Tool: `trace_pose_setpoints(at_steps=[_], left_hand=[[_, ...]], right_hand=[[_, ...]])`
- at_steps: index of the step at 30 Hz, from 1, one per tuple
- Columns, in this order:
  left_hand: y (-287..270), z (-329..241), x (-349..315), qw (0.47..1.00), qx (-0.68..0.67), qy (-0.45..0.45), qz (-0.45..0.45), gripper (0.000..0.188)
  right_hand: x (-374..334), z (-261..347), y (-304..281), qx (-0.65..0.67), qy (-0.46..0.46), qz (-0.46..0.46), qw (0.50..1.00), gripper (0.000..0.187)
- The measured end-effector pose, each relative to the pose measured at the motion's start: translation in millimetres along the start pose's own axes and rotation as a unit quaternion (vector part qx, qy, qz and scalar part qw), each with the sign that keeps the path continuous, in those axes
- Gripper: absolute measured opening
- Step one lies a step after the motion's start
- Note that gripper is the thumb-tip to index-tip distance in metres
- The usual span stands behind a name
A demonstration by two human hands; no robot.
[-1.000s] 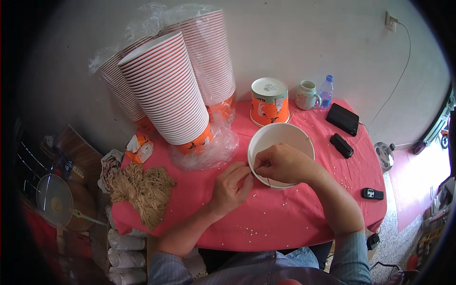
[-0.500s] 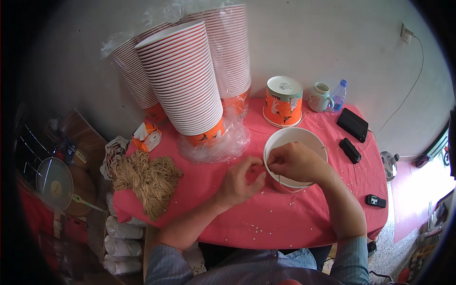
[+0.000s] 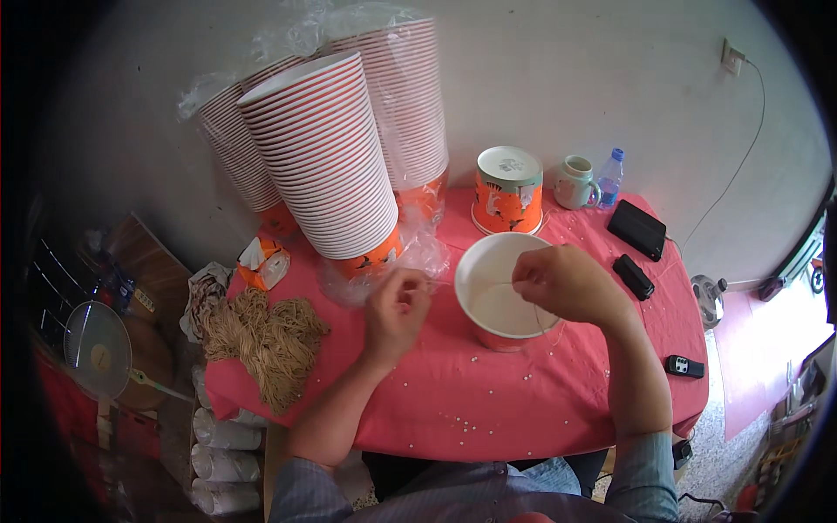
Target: Threading a thin wire through holes in the rims of paper cups to bundle or secure them.
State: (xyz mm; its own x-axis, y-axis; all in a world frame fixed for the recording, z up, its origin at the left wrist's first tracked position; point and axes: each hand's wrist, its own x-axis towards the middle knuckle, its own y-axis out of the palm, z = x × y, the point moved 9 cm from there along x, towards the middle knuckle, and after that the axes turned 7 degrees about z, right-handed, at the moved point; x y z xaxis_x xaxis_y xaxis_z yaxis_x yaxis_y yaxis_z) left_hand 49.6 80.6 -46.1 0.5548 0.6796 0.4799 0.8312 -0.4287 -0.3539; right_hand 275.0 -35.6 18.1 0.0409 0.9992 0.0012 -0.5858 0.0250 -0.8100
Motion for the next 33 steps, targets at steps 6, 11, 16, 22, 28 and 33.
trace_pose_setpoints(at_steps=[6,11,16,22,28,33], left_hand=[[-28.6,-11.8,5.6,0.99,-0.115,0.039,-0.074,0.004],[-0.2,-69.8,23.7,0.994,-0.019,0.047,0.098,0.007],[15.6,-99.8,45.2,0.986,0.032,0.089,0.141,0.01],[29.9,-108.4,53.6,0.978,0.02,0.108,0.179,0.011],[30.9,-99.5,52.5,0.98,-0.036,0.064,0.185,0.014],[29.2,-81.3,50.4,0.967,0.017,-0.045,0.25,0.021]], right_hand=[[-2.2,7.4,-10.5,0.088,-0.063,-0.056,0.993,0.015],[1.6,21.7,7.2,0.27,-0.094,-0.033,0.958,0.018],[-4.9,33.3,6.9,0.321,-0.049,0.002,0.946,0.027],[8.8,29.3,25.6,0.306,-0.099,0.015,0.947,0.02],[14.1,19.3,29.3,0.353,-0.089,0.016,0.931,0.016],[12.4,13.6,14.9,0.355,-0.07,-0.017,0.932,0.015]])
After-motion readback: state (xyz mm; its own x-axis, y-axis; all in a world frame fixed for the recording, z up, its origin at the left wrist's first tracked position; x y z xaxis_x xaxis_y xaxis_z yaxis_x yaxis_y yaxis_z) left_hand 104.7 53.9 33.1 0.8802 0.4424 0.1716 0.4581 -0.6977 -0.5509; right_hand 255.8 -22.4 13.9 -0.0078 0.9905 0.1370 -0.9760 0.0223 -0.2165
